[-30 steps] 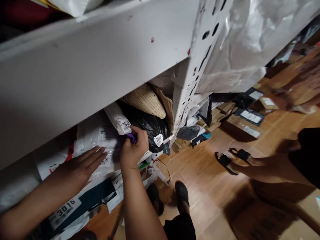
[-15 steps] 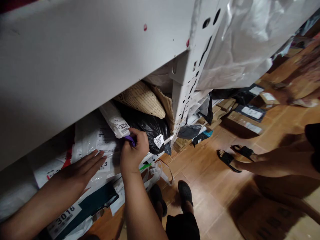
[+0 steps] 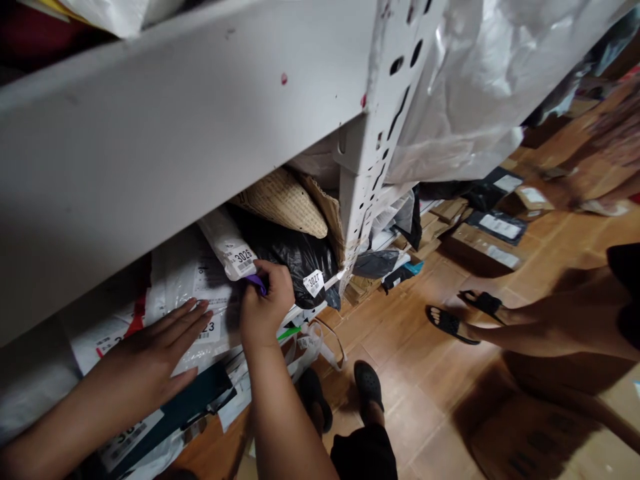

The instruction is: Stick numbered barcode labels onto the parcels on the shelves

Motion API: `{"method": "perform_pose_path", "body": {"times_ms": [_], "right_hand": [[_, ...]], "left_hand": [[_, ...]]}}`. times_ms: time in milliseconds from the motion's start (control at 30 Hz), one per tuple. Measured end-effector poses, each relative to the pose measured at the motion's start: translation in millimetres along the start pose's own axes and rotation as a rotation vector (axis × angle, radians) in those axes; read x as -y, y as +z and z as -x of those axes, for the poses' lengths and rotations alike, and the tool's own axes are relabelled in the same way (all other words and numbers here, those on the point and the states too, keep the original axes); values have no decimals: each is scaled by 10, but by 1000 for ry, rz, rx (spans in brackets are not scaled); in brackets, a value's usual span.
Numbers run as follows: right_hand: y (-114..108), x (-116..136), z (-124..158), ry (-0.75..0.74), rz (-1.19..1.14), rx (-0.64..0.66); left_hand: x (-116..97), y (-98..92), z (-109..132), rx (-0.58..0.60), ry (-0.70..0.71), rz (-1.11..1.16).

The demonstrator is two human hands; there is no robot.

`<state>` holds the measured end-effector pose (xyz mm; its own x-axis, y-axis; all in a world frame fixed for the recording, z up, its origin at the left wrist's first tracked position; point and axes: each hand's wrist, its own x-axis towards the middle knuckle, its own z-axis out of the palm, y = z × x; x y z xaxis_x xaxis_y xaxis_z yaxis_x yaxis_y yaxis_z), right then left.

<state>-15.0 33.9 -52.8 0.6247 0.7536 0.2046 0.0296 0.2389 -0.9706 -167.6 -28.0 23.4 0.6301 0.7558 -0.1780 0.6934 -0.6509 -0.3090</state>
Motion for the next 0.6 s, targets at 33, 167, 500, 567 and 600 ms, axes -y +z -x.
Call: {"method": "perform_pose_path", "body": {"times_ms": [33,167,500,567,600], "right_hand": [[-20,-15,12,-9,2,35],[-191,-78,138,-84,16,258],[-511,61,801,94,20,392],[-474,120,839,190,28,443],[-456,145,841,221,39,448]], "left_hand": [[2,-37,-16,5,-10,40],[99,-217,-195,67,-82,277],[406,-312,-407,243,-14,537],[367,-384,-429,272,-42,530],[330,-423,-453,279,-67,522]]}}
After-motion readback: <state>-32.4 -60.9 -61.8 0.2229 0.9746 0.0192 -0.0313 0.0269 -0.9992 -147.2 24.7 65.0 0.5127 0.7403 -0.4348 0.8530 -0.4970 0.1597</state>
